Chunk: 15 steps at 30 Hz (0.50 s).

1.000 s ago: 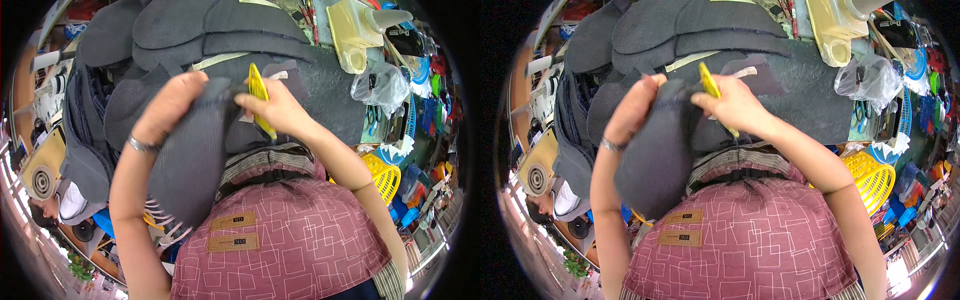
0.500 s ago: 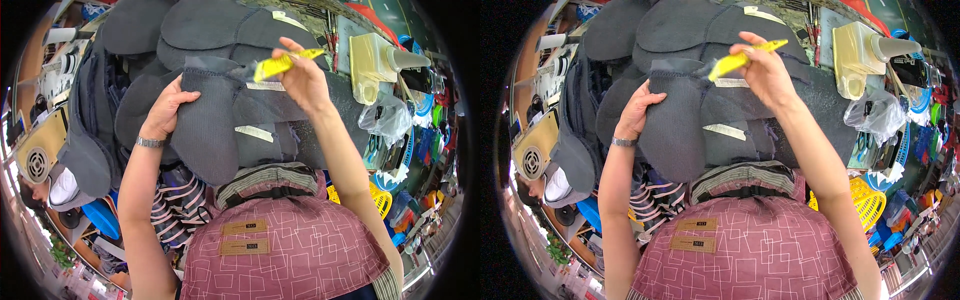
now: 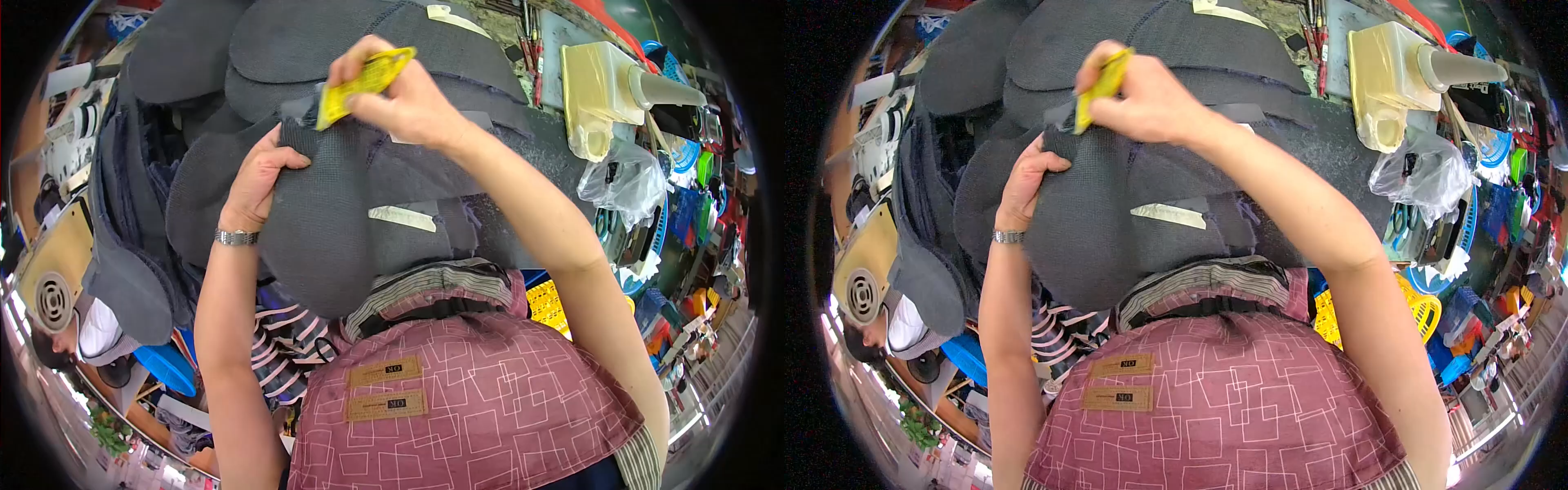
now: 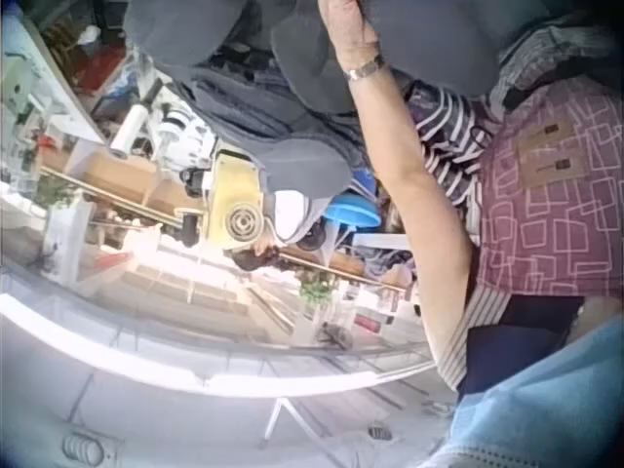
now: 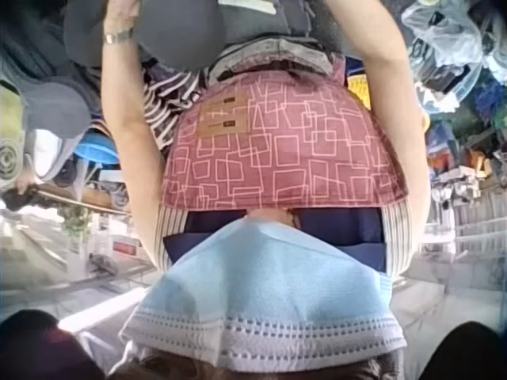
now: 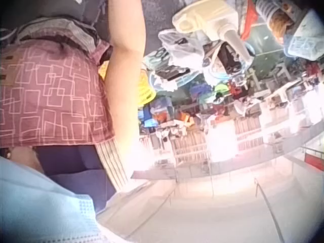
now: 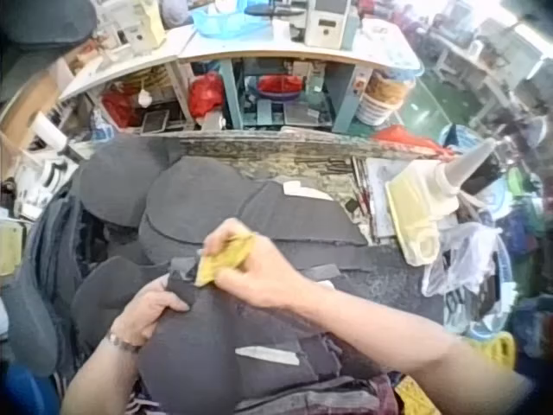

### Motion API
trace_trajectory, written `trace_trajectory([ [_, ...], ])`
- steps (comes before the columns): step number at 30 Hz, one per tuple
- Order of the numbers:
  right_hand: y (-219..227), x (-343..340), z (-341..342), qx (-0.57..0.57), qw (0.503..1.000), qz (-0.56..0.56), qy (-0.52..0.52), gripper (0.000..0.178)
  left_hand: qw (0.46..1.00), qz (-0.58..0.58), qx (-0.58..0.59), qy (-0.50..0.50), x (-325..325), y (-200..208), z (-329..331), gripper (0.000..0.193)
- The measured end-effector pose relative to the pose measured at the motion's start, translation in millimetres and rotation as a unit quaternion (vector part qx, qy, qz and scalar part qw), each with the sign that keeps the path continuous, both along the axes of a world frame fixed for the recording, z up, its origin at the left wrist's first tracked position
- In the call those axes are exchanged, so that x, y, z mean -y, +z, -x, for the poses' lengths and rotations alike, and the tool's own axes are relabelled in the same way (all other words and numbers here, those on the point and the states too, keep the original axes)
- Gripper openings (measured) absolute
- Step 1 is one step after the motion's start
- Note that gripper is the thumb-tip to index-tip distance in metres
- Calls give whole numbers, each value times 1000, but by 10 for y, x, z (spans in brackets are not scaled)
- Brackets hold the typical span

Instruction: Applying glue to the edges of shoe upper components using a small yellow brush.

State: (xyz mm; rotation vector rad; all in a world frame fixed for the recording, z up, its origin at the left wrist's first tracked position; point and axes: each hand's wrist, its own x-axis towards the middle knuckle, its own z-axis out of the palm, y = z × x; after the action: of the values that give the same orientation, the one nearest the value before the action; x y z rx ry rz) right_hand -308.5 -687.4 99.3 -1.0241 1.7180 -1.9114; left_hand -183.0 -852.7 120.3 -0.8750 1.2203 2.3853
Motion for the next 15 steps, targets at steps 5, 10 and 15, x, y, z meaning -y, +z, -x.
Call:
trace_trajectory([
  [5, -81, -387, 190, 76, 995, 28, -64, 19, 998, 48, 19, -24, 169, -118, 29, 42],
  [10, -266, -451, 71, -216, 958, -187, 19, 25, 994, 94, 29, -44, 144, -104, 92, 45],
  [15, -63, -676, -39, -215, 967, -96, -99, 28, 988, 119, 29, -96, 196, -76, 61, 48],
])
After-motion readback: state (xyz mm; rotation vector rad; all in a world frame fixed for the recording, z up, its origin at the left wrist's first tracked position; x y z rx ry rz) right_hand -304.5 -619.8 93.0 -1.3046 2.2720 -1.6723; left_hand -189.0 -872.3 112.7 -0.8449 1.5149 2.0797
